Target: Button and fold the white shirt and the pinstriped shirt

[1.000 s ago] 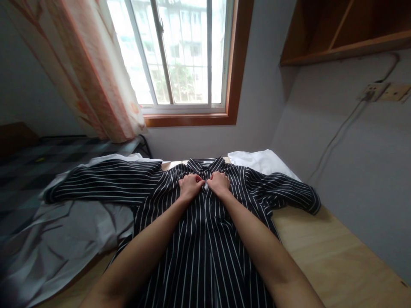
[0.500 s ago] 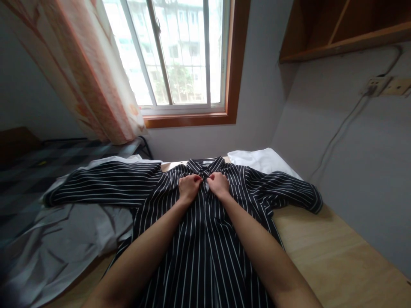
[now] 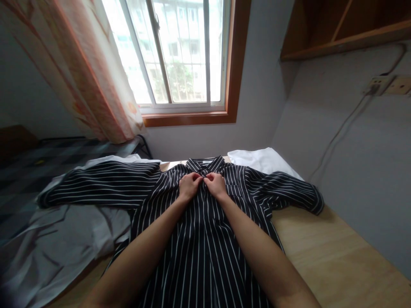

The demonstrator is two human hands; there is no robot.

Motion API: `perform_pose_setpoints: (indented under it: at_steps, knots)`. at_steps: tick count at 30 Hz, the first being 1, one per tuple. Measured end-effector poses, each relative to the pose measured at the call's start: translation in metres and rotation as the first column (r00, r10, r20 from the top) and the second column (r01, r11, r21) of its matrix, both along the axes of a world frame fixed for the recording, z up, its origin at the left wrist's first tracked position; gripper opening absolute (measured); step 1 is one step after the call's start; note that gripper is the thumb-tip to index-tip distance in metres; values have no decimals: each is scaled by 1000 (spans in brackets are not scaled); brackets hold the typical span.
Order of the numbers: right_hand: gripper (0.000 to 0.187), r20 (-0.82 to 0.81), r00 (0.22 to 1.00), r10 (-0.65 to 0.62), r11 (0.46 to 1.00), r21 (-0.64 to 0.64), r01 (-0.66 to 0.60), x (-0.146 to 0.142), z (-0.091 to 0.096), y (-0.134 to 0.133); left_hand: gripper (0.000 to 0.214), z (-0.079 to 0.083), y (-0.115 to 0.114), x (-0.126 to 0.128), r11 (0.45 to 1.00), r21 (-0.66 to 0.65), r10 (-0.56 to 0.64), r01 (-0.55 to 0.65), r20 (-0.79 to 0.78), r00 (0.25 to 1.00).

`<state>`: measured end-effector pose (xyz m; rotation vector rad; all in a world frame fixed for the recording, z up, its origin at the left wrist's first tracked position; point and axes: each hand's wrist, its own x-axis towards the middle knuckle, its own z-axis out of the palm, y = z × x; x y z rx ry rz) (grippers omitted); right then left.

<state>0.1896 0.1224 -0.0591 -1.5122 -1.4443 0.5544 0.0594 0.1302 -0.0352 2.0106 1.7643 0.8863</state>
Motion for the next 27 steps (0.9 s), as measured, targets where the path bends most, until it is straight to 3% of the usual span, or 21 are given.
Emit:
perform_pose_setpoints:
  at_steps: [11,20,27]
  knots:
    - [15,-15,999,-40,999,36,41,2,0,-1,17,6,8,-5,992,-109,-53,63,95,994]
    - [15,-10,1000,2,999,34,-1,3,-2,-1,19,10,3,-2,987,-159,-29,37,49,998]
    - [21,-155,985,80,997,17,-78,9,-5,5,20,6,5,-3,988,-150,-14,24,67,998]
